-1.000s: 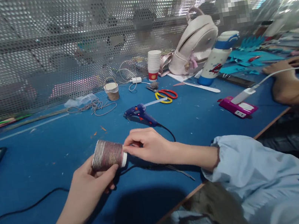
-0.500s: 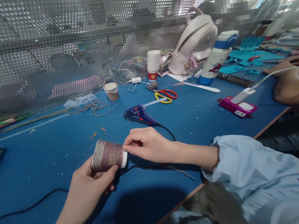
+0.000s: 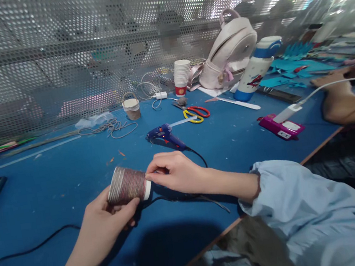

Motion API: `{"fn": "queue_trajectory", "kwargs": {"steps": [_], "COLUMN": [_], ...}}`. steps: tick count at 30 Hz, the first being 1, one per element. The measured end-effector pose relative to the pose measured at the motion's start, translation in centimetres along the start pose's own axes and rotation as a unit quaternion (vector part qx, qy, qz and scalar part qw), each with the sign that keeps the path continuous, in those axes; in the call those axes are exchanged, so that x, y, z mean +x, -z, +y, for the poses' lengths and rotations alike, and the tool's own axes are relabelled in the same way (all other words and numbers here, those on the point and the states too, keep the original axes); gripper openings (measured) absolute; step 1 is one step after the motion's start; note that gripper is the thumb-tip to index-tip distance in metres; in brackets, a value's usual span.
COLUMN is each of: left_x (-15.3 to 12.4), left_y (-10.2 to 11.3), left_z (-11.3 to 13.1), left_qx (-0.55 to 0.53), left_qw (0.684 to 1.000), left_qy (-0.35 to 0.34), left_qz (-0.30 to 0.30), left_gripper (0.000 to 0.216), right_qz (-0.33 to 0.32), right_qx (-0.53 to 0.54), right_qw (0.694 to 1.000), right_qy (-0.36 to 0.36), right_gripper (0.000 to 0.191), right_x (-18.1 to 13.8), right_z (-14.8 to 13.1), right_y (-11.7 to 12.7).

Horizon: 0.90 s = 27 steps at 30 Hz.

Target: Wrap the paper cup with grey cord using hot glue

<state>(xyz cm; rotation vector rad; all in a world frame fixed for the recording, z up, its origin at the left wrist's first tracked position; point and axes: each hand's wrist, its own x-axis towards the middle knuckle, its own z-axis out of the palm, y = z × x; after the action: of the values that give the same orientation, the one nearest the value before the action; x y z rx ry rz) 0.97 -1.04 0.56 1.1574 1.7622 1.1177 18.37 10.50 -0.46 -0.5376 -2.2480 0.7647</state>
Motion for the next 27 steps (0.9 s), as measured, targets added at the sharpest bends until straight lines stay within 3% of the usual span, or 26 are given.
{"fn": "queue_trajectory", "kwargs": {"steps": [16, 21, 24, 27], "left_x": [1.3, 1.5, 1.7, 2.0], "left_y": [0.8, 1.0, 1.1, 1.2], "left_z": [-2.2, -1.6, -1.6, -1.9], "left_qx": [0.033, 0.038, 0.021, 0.006], "left_qw": [0.994, 0.993, 0.995, 0.995], "left_qy": [-0.105, -0.111, -0.086, -0.066], "left_qz": [-0.017, -0.03, -0.047, -0.073], "left_gripper": [0.015, 0.016, 0.021, 0.028], "right_qz": [-0.017, -0.041, -0.068, -0.083], "right_qx": [0.019, 0.101, 0.189, 0.256], "right_qw": [0.999, 0.987, 0.961, 0.938], "right_qy": [-0.03, -0.118, -0.19, -0.219], "right_gripper": [0.01, 0.008, 0.009, 0.011], "right_x": [0.0, 0.5, 0.9, 1.0], "right_z": [-0.1, -0.4, -0.2, 0.4], "right_y": [0.2, 0.7, 1.0, 1.0]}}
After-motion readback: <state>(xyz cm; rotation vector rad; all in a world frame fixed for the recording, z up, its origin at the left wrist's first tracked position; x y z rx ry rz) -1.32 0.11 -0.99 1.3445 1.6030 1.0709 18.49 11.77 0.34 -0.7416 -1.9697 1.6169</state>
